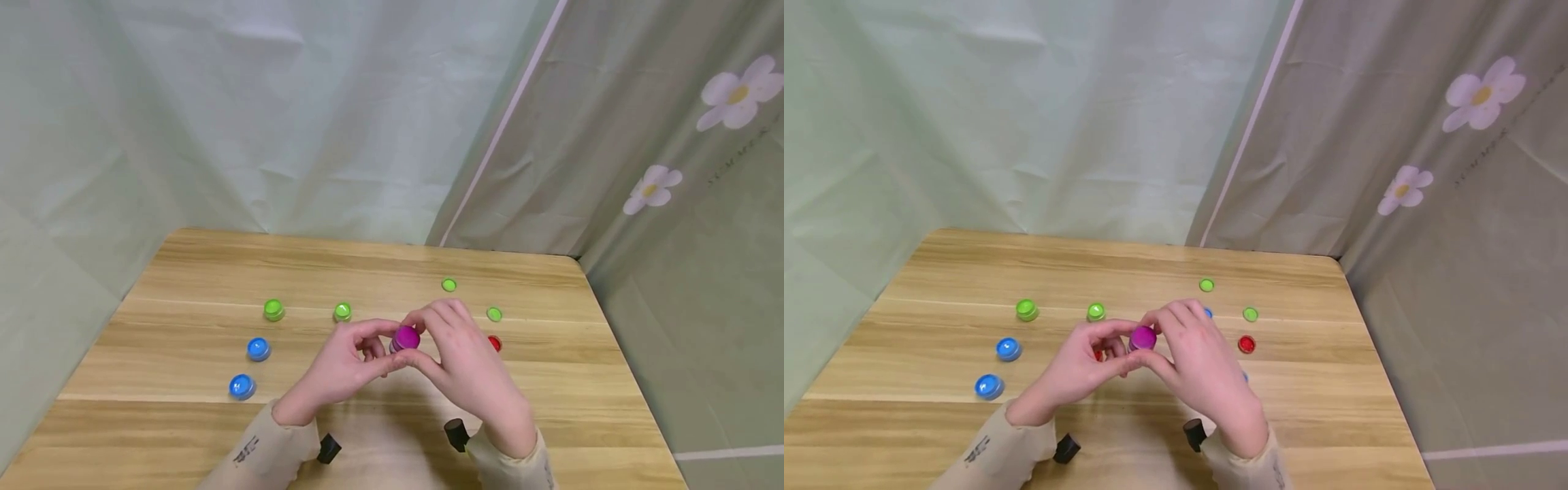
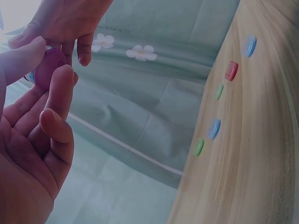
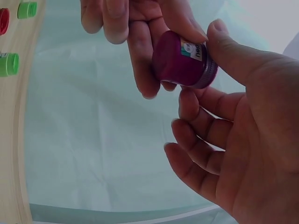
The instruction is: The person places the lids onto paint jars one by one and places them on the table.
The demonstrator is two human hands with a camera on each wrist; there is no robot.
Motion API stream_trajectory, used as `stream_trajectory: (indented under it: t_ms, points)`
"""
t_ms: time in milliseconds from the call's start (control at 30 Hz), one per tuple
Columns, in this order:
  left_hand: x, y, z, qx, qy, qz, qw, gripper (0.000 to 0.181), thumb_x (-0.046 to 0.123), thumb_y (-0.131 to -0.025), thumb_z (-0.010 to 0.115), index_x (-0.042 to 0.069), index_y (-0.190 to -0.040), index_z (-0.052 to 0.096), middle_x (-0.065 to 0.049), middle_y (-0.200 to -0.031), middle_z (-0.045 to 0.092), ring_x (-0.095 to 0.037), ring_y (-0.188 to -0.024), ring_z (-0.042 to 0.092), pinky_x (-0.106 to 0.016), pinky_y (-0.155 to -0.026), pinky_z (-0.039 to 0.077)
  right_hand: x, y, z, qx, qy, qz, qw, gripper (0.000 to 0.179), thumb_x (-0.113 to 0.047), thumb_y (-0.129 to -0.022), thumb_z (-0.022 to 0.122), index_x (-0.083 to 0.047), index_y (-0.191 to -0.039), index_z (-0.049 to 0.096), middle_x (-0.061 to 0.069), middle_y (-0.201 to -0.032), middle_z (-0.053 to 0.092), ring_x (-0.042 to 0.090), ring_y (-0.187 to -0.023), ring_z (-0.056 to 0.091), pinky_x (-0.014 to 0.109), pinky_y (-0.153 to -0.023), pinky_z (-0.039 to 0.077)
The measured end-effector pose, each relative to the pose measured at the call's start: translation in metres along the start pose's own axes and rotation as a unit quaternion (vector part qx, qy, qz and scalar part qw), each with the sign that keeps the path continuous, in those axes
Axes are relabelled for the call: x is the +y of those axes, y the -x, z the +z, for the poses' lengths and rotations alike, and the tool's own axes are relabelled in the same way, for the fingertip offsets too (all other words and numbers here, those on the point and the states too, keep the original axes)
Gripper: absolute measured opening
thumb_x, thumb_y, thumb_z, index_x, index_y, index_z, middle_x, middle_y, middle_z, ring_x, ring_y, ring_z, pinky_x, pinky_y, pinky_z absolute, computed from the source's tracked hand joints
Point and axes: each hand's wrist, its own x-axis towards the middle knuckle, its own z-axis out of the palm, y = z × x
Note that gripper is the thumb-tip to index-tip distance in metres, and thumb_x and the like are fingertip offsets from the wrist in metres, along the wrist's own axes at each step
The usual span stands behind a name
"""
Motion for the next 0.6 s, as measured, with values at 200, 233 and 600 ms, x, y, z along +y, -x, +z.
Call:
stream_trajectory:
  t_ms: [200,233,600]
  points:
    - [0.0007,0.0011,-0.0003,0.012,-0.003,0.0,0.9999,0.033,0.015,-0.094,0.086,0.015,-0.125,0.078,-0.001,-0.072,0.068,-0.015,-0.058,0.058,-0.025,-0.049,0.042,-0.0029,-0.0012,0.0026,0.034,0.006,0.002,0.9994,0.044,-0.048,-0.086,0.088,-0.017,-0.11,0.067,-0.009,-0.105,0.064,0.016,-0.109,0.054,0.033,-0.094,0.049]
    - [0.001,0.0013,-0.0004,0.015,-0.004,0.001,0.9999,0.033,0.015,-0.093,0.086,0.015,-0.125,0.078,0.0,-0.072,0.068,-0.015,-0.058,0.058,-0.026,-0.049,0.043,-0.0035,-0.0015,0.0032,0.043,0.006,0.003,0.9991,0.046,-0.048,-0.084,0.09,-0.017,-0.108,0.067,-0.008,-0.104,0.064,0.016,-0.108,0.055,0.034,-0.093,0.05]
    - [0.0012,0.0014,0.0002,0.033,-0.007,0.002,0.9994,0.035,0.008,-0.09,0.088,0.011,-0.124,0.078,0.004,-0.073,0.069,-0.012,-0.059,0.06,-0.025,-0.05,0.044,-0.0056,-0.0027,0.0043,0.057,-0.008,0.014,0.9983,0.064,-0.057,-0.083,0.087,-0.014,-0.127,0.068,-0.004,-0.109,0.065,0.019,-0.111,0.054,0.035,-0.088,0.05]
